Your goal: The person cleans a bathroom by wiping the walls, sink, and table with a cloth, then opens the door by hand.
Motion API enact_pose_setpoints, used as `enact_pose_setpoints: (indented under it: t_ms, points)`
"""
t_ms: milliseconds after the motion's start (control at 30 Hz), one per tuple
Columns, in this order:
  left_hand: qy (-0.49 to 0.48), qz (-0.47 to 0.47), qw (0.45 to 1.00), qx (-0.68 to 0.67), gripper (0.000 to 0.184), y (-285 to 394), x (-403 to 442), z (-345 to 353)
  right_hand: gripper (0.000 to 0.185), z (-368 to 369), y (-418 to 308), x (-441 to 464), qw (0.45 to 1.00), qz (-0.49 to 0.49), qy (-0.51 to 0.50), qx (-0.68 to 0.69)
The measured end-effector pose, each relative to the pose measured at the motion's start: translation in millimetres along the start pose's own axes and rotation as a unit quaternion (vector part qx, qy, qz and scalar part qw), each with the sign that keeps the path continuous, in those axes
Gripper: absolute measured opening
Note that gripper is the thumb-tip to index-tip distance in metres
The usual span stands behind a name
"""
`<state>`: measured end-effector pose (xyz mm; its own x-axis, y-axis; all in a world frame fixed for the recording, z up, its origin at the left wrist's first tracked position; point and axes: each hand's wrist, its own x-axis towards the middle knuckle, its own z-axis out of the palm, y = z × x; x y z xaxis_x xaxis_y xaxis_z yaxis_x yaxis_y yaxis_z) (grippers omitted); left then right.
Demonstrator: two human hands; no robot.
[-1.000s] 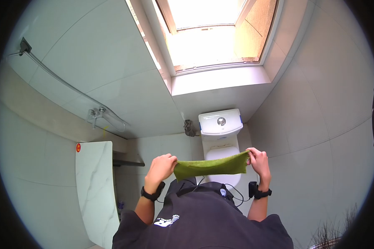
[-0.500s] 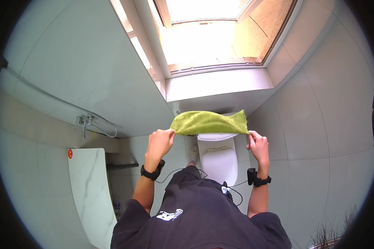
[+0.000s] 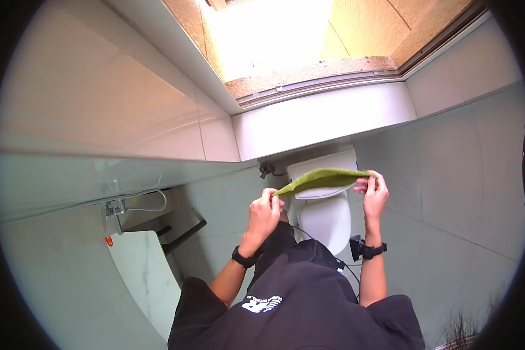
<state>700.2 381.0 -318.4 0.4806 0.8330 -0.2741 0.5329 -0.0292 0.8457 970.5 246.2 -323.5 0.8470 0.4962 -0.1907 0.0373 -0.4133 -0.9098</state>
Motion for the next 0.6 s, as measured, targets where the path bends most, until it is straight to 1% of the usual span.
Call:
enact_pose_setpoints:
  t_ms: [33, 67, 133, 200, 233, 267, 300, 367, 400, 433, 500, 567, 600]
  points:
    - [-0.008, -0.012, 0.999, -0.028, 0.011, -2, 10, 2, 0.022, 10, 2, 7, 1.0, -0.014, 0.007, -0.007]
    - [-0.005, -0.016, 0.998, -0.053, 0.011, -2, 20, 2, 0.022, 18, 3, 15, 1.0, -0.005, 0.008, -0.005]
    - [0.01, -0.03, 0.994, -0.103, 0.012, 0, 37, -3, 0.02, 35, -5, 27, 0.999, -0.033, 0.022, 0.009]
    - [0.097, 0.039, 0.992, -0.077, 0.014, 1, 50, -3, 0.02, 51, -11, 32, 0.995, -0.084, 0.038, 0.023]
    - [0.139, 0.075, 0.986, -0.061, 0.014, 0, 55, -5, 0.022, 56, -12, 35, 0.994, -0.093, 0.044, 0.021]
    - [0.146, 0.082, 0.984, -0.058, 0.019, -2, 59, -8, 0.023, 62, -15, 36, 0.992, -0.111, 0.062, -0.008]
    - [0.177, 0.095, 0.979, -0.033, 0.022, -3, 67, -9, 0.025, 69, -19, 40, 0.987, -0.129, 0.082, -0.041]
    - [0.237, 0.124, 0.964, 0.017, 0.029, -6, 83, -5, 0.026, 87, -25, 55, 0.983, -0.146, 0.074, -0.082]
    - [0.249, 0.131, 0.96, 0.002, 0.041, -10, 92, -2, 0.025, 105, -28, 65, 0.97, -0.207, 0.096, -0.09]
    - [0.252, 0.136, 0.958, 0.008, 0.054, -19, 101, 8, 0.029, 115, -20, 75, 0.967, -0.214, 0.077, -0.115]
    - [0.268, 0.191, 0.936, 0.125, 0.063, -28, 128, 26, 0.035, 137, 0, 96, 0.944, -0.264, 0.062, -0.19]
    - [0.209, 0.132, 0.941, 0.229, 0.068, -41, 150, 42, 0.042, 162, 24, 114, 0.939, -0.248, 0.008, -0.238]
    - [0.171, 0.102, 0.941, 0.274, 0.072, -55, 163, 50, 0.044, 174, 42, 124, 0.909, -0.302, 0.027, -0.285]
